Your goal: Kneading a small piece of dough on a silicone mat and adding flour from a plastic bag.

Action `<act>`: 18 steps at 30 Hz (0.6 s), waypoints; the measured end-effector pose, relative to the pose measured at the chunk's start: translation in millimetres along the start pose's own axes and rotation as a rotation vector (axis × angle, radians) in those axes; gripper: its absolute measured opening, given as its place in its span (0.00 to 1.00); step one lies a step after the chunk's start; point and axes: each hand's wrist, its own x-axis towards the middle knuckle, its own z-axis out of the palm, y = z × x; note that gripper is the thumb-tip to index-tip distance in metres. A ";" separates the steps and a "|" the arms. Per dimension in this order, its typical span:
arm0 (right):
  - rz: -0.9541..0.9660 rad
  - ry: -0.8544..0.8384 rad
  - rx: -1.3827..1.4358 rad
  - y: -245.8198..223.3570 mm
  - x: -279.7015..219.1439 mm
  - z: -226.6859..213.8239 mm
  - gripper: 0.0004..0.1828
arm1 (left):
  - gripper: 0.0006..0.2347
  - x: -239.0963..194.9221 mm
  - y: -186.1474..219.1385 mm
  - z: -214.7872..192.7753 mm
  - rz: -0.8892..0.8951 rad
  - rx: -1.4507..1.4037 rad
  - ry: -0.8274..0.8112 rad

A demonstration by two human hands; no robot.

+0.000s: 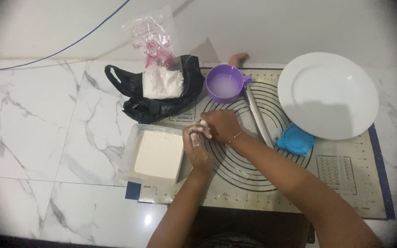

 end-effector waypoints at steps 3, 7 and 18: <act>0.046 -0.019 0.021 -5.3 0.3 -11.9 0.11 | 0.14 -0.8 -2.3 -2.9 0.021 0.029 -0.019; 0.190 -0.026 0.225 -7.5 -9.1 -43.9 0.14 | 0.15 -5.9 -8.4 -7.7 0.004 0.041 -0.021; 0.284 0.173 1.550 26.5 -47.9 -55.2 0.29 | 0.15 -5.3 2.9 -1.0 -0.056 0.048 0.007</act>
